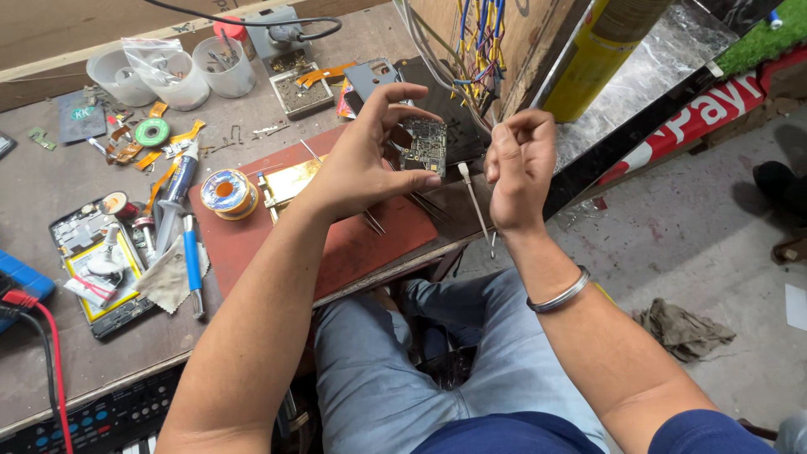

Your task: The person uses tweezers to manipulate small components on a smartphone motherboard held in a vise. They repeatedly probe and adjust tiny parts, then lift the board to inspect it from different angles. The work continues with careful placement and repositioning of components.

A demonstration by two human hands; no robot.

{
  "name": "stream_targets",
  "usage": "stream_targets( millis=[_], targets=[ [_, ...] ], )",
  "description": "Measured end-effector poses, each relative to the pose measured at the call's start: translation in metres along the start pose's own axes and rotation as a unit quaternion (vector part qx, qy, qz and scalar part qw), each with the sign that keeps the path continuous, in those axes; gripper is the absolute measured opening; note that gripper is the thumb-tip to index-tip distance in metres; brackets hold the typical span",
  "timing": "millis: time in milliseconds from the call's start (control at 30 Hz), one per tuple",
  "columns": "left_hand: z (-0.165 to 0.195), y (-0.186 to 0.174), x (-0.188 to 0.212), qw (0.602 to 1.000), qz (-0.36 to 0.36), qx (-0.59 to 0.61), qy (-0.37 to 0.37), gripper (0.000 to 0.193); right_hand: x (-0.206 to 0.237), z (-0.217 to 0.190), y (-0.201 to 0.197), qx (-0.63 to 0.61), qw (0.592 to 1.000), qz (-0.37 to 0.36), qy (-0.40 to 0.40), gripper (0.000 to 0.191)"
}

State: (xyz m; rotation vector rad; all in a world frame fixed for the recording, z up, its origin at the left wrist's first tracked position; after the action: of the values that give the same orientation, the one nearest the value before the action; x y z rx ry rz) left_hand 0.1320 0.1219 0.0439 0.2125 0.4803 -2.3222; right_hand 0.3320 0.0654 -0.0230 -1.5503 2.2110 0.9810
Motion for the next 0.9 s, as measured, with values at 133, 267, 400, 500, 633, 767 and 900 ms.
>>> stream_targets(
  millis=[133,267,400,500,633,767,900],
  targets=[
    [0.009,0.0,0.002,0.999,-0.021,0.002,0.036,0.092,0.006,-0.004,0.012,0.047,0.995,-0.08,0.035,0.011],
    [0.012,-0.007,0.007,0.999,-0.006,-0.047,0.016,0.093,0.006,-0.005,0.022,0.076,0.988,-0.109,0.074,0.018],
    [0.025,-0.008,0.011,0.99,-0.002,-0.104,0.093,0.088,0.002,-0.005,0.026,0.083,0.987,-0.107,0.081,0.016],
    [0.035,-0.011,0.015,0.976,0.029,-0.17,0.135,0.083,0.0,-0.002,0.027,0.057,0.988,-0.115,0.082,0.015],
    [0.048,-0.01,0.038,0.961,0.082,-0.222,0.141,0.069,-0.004,0.006,0.026,0.053,0.989,-0.103,0.095,0.013],
    [0.048,0.023,0.082,0.98,0.133,0.136,0.051,0.062,-0.011,0.012,0.027,0.043,0.989,-0.093,0.105,0.012],
    [0.067,0.08,0.109,0.862,0.144,0.483,0.054,0.066,-0.015,0.014,0.027,0.046,0.988,-0.107,0.097,0.011]
  ],
)
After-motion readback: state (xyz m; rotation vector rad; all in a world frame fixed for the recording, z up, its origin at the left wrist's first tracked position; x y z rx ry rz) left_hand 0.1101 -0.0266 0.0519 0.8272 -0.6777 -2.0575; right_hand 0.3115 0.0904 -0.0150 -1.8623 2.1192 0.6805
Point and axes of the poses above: each hand's wrist, its own x-axis away from the middle knuckle, its own y-axis out of the palm, z = x × y, the point moved 6 cm from there along -x, towards the middle knuckle, and after that the axes turned 3 degrees about -y, right-handed, at the moved point
